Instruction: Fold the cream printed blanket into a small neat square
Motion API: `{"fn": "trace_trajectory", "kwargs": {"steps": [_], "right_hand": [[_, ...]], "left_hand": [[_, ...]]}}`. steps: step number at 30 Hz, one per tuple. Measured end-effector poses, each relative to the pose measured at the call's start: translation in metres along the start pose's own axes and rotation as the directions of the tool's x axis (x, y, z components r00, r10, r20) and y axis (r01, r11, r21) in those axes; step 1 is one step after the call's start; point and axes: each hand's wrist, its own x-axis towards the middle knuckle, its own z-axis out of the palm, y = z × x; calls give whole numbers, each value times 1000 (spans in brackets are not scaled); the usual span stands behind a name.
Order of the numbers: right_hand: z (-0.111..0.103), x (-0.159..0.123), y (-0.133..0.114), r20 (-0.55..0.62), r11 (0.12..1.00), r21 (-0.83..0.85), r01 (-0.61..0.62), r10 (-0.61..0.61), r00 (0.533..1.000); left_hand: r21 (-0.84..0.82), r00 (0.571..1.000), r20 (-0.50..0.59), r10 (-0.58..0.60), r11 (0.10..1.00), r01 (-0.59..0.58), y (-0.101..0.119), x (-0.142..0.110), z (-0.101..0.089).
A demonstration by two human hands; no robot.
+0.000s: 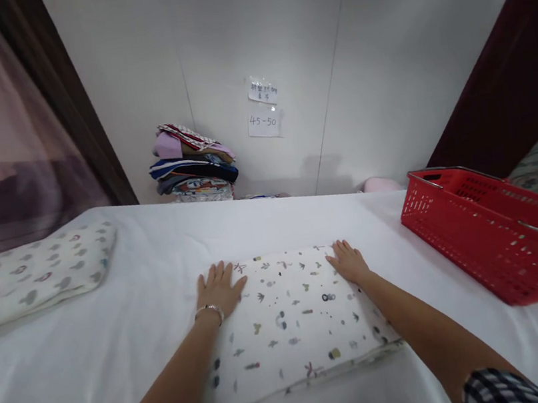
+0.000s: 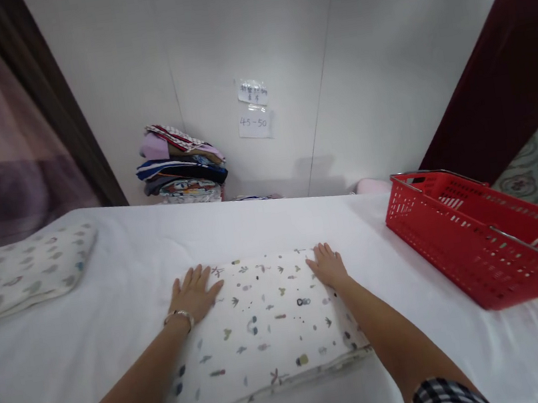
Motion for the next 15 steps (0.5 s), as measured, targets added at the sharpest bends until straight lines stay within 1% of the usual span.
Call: {"fn": "trace_trajectory", "kwargs": {"steps": [2,4,5,7,9,10,11,12,15], "right_hand": [[-5,1,-6,11,1000,-7,-20,20,1000],[-10,1,-22,-12,1000,-13,4,-5,1000],[-13,1,-33,-26,999,-11,49,-49,998],[-16,1,-61,-48,980,5,197,-196,979],[-15,1,-89,-44,933,24,360,-359,932],[-13,1,-100,-27,911,36,412,-411,911],[-10,1,-109,-4,898,49,438,-438,899],[-7,2,-115,22,895,63,442,-444,896],[1,6,-121,69,909,89,406,-413,908]], "left_hand": [[1,1000,-6,5,1000,-5,0,0,1],[3,1000,-12,9,1000,-9,-1,0,1],[3,1000,-14,10,1000,-10,-1,0,1],[3,1000,-13,7,1000,-7,-1,1,1],[0,1000,-9,2,1000,-2,-2,1,2],[0,1000,-7,2,1000,-2,-2,1,2],[-2,1000,-6,3,1000,-3,-2,1,2],[-4,1000,-4,4,1000,-4,-2,1,3],[-8,1000,-3,8,1000,-8,-3,2,5]]}}
